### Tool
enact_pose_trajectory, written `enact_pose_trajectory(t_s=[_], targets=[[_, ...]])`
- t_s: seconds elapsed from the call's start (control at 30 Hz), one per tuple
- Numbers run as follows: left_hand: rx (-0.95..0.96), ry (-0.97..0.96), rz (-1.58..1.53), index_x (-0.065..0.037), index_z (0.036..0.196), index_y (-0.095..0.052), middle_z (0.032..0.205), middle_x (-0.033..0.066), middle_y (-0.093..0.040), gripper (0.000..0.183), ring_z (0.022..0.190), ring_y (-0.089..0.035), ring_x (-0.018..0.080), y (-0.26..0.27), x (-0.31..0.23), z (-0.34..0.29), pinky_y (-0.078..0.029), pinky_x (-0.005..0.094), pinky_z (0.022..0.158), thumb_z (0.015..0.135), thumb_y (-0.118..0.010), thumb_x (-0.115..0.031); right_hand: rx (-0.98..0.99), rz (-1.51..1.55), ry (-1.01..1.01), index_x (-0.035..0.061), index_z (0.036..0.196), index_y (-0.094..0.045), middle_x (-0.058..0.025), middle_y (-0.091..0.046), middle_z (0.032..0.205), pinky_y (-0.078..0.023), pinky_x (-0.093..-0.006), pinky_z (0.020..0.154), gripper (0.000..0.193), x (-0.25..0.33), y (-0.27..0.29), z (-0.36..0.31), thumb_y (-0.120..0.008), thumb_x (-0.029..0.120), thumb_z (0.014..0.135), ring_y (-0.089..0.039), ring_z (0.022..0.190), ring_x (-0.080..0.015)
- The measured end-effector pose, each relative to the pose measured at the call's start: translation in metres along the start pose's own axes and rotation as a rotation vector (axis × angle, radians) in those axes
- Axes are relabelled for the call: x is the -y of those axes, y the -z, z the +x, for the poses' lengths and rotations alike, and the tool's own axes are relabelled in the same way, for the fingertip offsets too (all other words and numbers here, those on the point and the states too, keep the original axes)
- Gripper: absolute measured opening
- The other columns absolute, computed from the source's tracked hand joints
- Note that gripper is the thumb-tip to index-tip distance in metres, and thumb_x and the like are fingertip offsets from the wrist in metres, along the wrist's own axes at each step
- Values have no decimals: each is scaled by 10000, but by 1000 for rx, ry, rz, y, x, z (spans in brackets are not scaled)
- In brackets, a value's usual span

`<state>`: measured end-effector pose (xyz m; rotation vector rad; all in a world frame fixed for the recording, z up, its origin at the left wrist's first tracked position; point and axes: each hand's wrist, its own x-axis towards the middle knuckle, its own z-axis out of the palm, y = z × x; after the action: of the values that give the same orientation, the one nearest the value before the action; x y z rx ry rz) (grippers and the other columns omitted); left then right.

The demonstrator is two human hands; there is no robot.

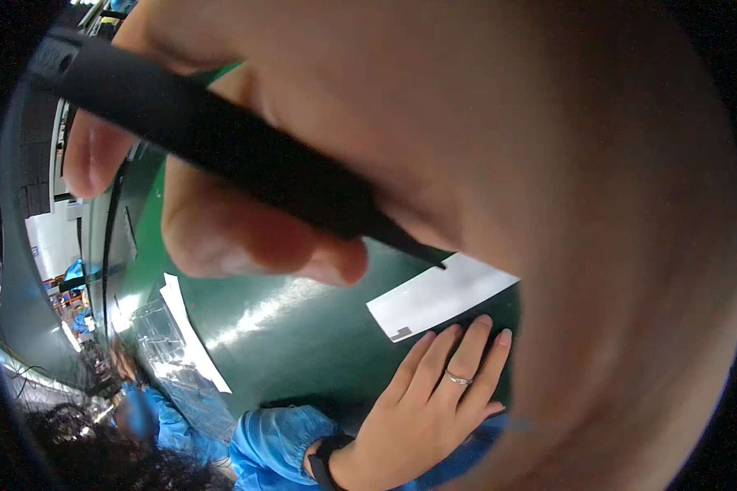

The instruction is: The person applies thermal pads to circuit boards using a pen-like tool, taking the pads from a tray and placing them onto the boards.

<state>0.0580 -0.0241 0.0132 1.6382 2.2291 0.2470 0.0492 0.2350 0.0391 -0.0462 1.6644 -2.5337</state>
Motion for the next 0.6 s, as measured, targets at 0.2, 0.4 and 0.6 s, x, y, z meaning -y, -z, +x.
enact_pose_trajectory(t_s=[0.2,0.4,0.6], targets=[[-151,-181,-100,-21,1413,-535,1406,201,-520,721,1250,-541,336,-15,-1,39,-454,435,1105,846,-692,-438,-351,-435,105,-26,1181,-586,75,-489,644,-318,-192,469,378,-2,-41,10,-670,252,940,-450,521,-6],[-161,-158,-57,-10,1430,-508,1456,196,-465,753,1389,-433,372,-14,4,34,-326,551,1180,885,-641,-512,-123,-485,-48,-8,1020,-676,-50,-541,940,-394,-266,742,337,-19,-39,20,-563,310,1016,-510,846,-113],[-196,-125,63,-13,1419,-521,1448,166,-478,727,1410,-407,358,-16,6,34,-316,594,1181,904,-626,-515,-146,-667,98,-42,1035,-689,-106,-570,974,-425,-251,645,418,-49,-18,0,-582,362,1031,-534,704,-98]])
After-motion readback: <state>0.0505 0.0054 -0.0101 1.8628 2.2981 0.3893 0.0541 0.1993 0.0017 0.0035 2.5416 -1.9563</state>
